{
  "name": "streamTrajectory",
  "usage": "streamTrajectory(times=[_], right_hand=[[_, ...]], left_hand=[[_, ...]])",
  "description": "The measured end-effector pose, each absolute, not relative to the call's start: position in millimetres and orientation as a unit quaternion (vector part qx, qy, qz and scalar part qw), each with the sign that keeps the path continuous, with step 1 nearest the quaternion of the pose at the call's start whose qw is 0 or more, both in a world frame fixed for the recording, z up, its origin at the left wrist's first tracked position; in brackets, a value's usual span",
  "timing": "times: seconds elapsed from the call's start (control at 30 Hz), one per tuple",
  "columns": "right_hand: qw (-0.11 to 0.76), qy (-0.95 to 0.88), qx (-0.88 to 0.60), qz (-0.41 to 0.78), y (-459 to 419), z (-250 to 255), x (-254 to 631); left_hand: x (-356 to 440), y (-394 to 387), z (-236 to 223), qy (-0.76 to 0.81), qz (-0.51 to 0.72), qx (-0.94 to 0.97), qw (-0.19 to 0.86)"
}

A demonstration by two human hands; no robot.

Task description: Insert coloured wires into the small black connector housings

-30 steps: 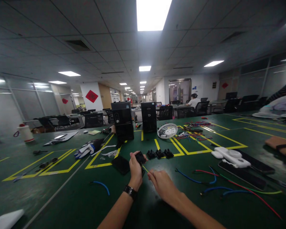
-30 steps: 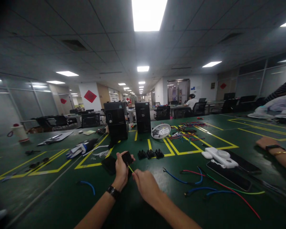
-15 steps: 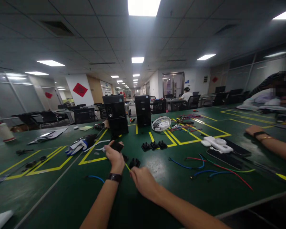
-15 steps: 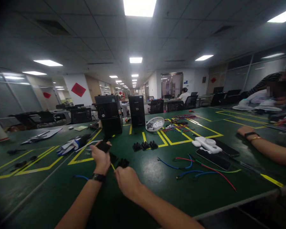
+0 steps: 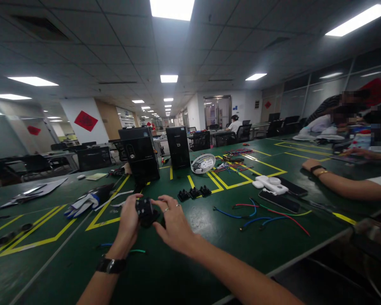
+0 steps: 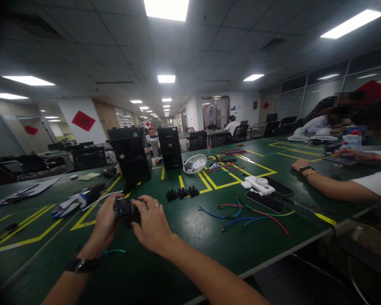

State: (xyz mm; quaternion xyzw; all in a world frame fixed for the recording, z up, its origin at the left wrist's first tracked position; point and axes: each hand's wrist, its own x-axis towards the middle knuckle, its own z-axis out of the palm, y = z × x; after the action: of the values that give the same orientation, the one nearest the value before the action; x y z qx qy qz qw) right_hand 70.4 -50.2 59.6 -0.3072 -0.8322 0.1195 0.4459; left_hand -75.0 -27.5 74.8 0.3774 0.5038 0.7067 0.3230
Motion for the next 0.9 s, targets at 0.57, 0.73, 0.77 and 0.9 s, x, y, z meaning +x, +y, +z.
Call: streamTrajectory(times=[0.57, 0.73, 0.77, 0.9], right_hand=[[0.27, -0.869, -0.358, 0.211, 43.8, -2.3, 149.6], [0.265, -0.889, -0.29, 0.236, 55.6, -9.7, 130.3], [0.265, -0.893, -0.277, 0.238, 57.1, -9.3, 131.0], [0.289, -0.899, -0.279, 0.172, 70.6, 3.6, 142.5]], left_hand=[[-88.2, -14.6, 37.9, 0.462, 0.151, 0.863, 0.139], [-76.4, -14.2, 33.4, 0.465, 0.164, 0.859, 0.136], [-74.3, -13.6, 32.8, 0.47, 0.172, 0.855, 0.135], [-71.0, -12.8, 29.1, 0.48, 0.217, 0.836, 0.15]])
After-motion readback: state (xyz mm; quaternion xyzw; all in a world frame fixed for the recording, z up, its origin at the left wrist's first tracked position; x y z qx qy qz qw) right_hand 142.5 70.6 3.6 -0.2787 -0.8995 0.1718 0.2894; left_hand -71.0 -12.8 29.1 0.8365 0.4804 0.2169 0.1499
